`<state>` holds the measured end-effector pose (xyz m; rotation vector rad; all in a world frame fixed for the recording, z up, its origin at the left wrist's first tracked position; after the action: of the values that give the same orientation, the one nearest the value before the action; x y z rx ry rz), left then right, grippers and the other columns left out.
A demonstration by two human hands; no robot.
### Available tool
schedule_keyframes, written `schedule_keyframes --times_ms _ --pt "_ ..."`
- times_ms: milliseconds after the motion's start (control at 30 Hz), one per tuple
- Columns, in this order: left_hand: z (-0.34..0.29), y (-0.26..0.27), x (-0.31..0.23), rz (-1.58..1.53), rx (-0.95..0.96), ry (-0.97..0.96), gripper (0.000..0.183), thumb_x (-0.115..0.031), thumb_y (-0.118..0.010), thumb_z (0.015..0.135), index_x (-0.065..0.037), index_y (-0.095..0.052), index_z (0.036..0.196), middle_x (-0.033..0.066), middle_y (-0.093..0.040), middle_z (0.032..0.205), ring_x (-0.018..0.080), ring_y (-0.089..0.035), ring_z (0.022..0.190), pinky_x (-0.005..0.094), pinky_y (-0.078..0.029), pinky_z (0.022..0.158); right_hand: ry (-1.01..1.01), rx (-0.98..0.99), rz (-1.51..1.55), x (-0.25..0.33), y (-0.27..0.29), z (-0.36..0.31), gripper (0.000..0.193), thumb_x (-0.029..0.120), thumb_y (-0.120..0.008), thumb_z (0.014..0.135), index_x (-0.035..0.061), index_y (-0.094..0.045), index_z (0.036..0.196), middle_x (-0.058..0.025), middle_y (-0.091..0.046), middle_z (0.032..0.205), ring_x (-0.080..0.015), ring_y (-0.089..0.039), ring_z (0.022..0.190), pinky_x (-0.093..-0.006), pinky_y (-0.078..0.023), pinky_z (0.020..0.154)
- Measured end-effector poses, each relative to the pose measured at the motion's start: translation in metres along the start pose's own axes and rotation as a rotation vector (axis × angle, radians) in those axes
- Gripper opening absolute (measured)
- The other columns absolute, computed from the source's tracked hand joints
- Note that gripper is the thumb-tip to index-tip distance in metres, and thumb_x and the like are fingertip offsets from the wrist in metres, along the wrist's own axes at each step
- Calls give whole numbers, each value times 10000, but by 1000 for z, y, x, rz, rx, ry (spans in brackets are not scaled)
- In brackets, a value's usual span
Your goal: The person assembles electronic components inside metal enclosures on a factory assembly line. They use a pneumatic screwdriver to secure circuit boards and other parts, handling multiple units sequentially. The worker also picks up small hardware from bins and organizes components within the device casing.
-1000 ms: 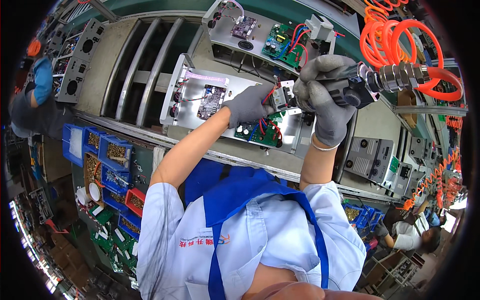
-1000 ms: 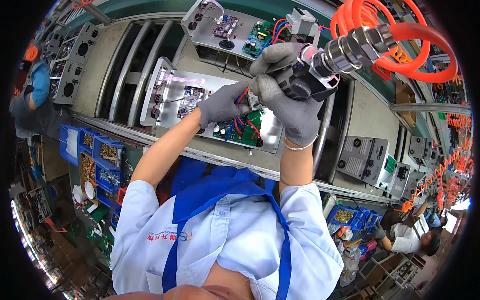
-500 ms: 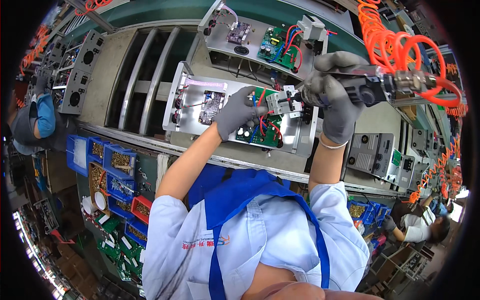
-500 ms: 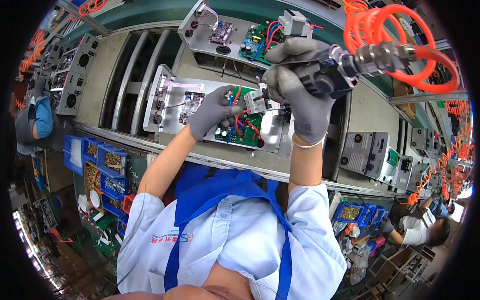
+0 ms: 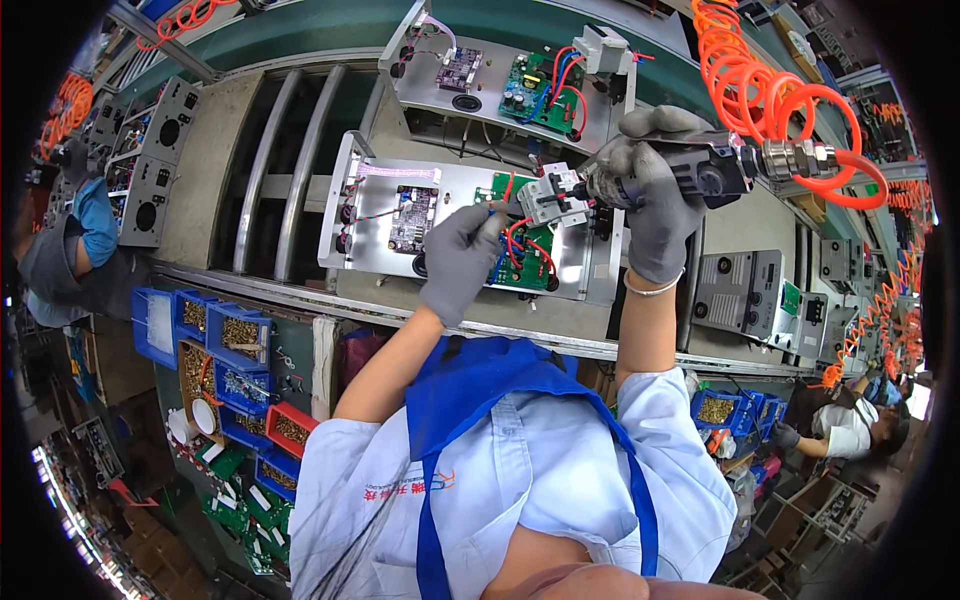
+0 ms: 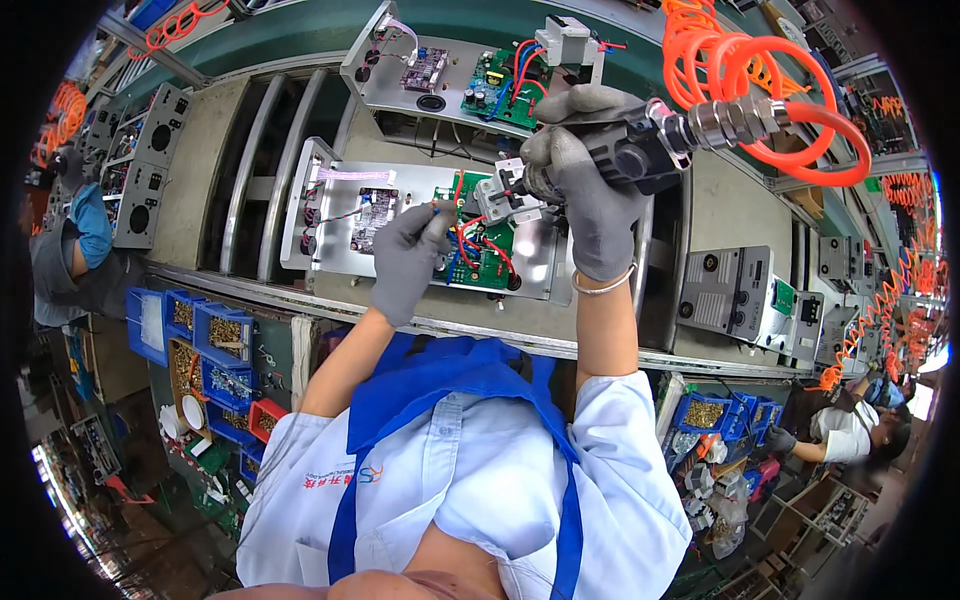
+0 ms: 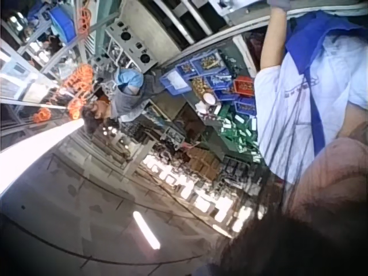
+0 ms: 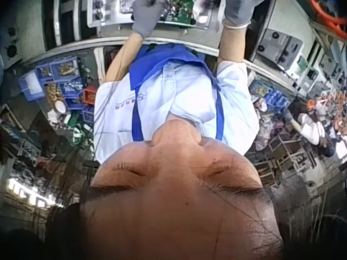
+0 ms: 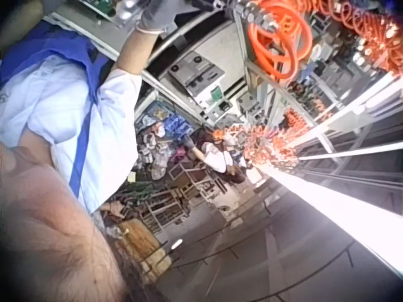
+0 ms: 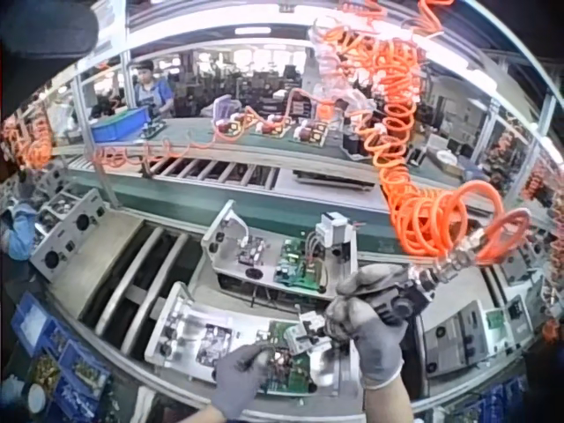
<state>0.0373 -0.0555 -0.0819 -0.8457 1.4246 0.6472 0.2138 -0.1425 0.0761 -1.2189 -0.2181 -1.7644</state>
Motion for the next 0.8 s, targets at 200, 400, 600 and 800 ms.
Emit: schedule_keyframes --times_ms 200,400,600,800 --pt "-17 -20 -8 -136 123 38 251 -238 -606 947 -18 -682 1040 6 -641 779 31 -499 612 188 -385 506 -4 49 -11 1 -9 0 354 -91 -584 797 4 -519 1132 -182 -649 971 -179 -664 715 -290 -558 579" --pt "-24 36 -93 -287 -82 -261 327 -238 -616 905 -32 -610 1159 -4 -568 790 25 -430 529 151 -328 415 -31 24 -42 0 -7 -6 327 -103 -561 804 -6 -515 1112 -170 -655 939 -167 -662 720 -279 -552 577" --pt "-20 26 3 -37 -139 136 321 -119 -686 877 -13 -619 1173 63 -673 946 69 -581 681 199 -468 553 -27 63 -65 -1 -14 -2 325 -96 -561 802 -11 -514 1113 -171 -650 939 -168 -662 726 -271 -554 591" --pt "-14 -13 -10 134 -26 -176 257 -108 -666 890 -6 -663 1127 47 -675 881 57 -582 720 213 -471 622 -19 68 -71 2 -18 0 326 -77 -560 812 -5 -520 1127 -162 -647 978 -165 -664 741 -272 -554 602"
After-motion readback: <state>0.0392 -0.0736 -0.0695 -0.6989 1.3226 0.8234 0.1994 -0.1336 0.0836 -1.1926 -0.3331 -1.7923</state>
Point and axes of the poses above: each hand's wrist, its own z-axis towards the middle knuckle, its own y-axis out of the back of the hand, x = y × z, the point moved 8 cm from there along z, towards the middle knuckle
